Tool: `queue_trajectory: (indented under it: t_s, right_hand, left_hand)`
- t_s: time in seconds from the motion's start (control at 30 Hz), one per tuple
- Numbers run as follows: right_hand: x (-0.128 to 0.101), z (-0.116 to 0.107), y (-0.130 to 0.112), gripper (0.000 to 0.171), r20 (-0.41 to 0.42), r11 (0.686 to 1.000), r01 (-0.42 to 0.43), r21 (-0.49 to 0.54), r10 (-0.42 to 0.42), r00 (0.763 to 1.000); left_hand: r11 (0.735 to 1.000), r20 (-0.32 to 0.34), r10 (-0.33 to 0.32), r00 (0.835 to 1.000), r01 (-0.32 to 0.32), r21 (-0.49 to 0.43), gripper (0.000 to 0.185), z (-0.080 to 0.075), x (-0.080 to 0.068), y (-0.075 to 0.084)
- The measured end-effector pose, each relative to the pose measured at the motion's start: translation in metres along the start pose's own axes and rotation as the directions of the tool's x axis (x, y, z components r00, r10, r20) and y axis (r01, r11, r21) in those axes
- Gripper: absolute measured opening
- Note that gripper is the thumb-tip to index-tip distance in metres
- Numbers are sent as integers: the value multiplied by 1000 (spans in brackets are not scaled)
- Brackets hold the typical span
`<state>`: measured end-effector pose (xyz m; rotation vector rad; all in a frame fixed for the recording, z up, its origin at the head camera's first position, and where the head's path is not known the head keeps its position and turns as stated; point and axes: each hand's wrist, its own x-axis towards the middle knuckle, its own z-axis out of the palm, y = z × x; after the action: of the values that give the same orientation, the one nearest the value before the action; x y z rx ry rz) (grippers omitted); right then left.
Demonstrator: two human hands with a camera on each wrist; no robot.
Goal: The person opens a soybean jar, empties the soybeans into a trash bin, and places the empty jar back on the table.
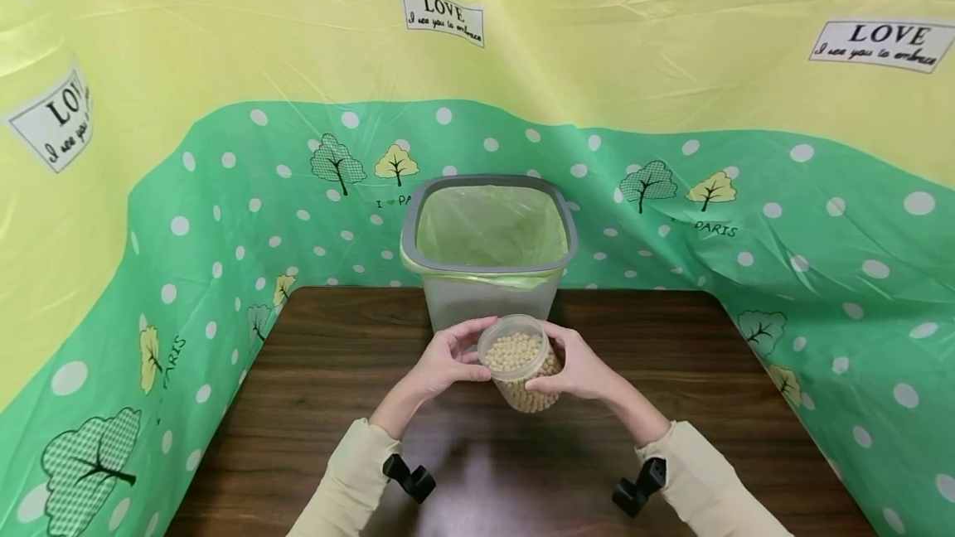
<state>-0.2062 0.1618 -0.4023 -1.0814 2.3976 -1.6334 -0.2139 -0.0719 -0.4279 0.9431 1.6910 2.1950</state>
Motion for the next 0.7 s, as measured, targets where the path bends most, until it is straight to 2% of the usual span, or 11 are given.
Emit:
queue_trajectory:
  t_s: [0.07, 0.17, 0.27, 0.37, 0.43, 0.5, 0.6, 0.7]
  right_hand:
    - [0, 1, 3, 70, -14, 999, 12, -42, -13, 1000]
    - [0, 7, 2, 76, -107, 985, 11, -174, -30, 994]
    - [0, 12, 1, 81, -227, 952, -8, -306, -64, 972]
    - [1, 14, 1, 83, -298, 934, -40, -354, -72, 952]
    - [1, 11, 1, 81, -287, 953, -47, -300, -43, 957]
    - [0, 6, 1, 76, -223, 979, -38, -203, -9, 975]
    - [-1, -1, 2, 69, -82, 998, -23, -50, 19, 996]
    - [-2, -4, 2, 67, 8, 1000, 1, -13, -1, 1000]
  left_hand:
    - [1000, -23, 1, 1000, -1, -2, 86, 2, -1, 0]
    - [1000, -122, -4, 992, 6, 18, 80, 9, -3, 1]
    - [998, -218, -39, 975, 49, 39, 75, 16, -2, 2]
    - [994, -244, -74, 967, 91, 60, 72, 19, 1, 6]
    - [994, -229, -83, 970, 98, 55, 69, 16, 2, 7]
    - [996, -181, -71, 981, 81, 45, 66, 10, 3, 7]
    - [998, -49, -68, 996, 69, 6, 74, 2, 4, 6]
    - [996, 65, -83, 994, 84, -24, 88, -1, 4, 4]
